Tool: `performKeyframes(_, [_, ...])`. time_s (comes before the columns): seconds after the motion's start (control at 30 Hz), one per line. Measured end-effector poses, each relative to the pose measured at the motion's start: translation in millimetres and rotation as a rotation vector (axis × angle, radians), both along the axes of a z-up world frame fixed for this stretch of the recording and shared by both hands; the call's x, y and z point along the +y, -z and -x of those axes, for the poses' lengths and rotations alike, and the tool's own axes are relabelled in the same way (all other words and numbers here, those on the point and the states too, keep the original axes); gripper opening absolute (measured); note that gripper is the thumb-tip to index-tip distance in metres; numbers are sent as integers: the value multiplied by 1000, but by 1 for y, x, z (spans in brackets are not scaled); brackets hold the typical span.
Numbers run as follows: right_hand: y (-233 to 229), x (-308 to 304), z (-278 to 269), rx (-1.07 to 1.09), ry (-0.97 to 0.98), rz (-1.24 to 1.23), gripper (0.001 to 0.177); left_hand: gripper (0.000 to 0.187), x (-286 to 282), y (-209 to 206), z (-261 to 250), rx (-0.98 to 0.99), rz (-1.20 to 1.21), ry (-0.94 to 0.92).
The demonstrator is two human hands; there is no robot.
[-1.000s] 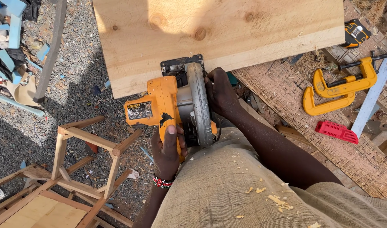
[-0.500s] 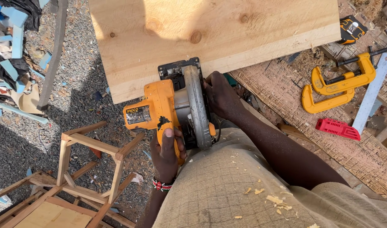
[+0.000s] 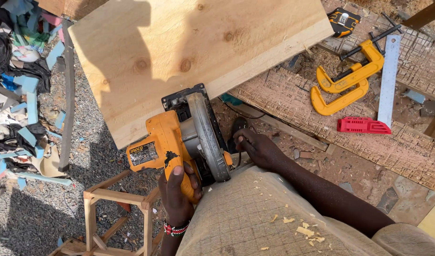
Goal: Measuring, marking, and cutting a wooden board with a circular saw
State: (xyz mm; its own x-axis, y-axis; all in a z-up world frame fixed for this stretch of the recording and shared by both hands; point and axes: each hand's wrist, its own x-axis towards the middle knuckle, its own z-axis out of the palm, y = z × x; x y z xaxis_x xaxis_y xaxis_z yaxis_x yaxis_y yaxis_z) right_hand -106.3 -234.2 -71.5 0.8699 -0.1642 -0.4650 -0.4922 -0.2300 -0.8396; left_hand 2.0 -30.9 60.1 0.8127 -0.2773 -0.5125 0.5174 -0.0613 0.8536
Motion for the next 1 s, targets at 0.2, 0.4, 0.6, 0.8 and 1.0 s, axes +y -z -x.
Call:
performKeyframes(0.2, [3, -12, 36, 115, 425, -295, 59, 42, -46, -7, 0, 39, 74, 332])
performKeyframes(0.4, [-65, -36, 78, 215, 1322, -616, 52, 41, -151, -8, 29, -14, 164, 888])
performKeyframes(0.6, [-54, -112, 200, -186, 1756, -543, 32, 30, -276, 19, 119, 233, 445, 1055])
performKeyframes(0.8, [-37, -232, 303, -304, 1938, -291, 23, 57, -399, 57, 212, 309, 514, 1337])
performKeyframes(1.0, [-17, -282, 358, 14, 1852, -15, 36, 77, -465, 108, 265, 391, 425, 1337])
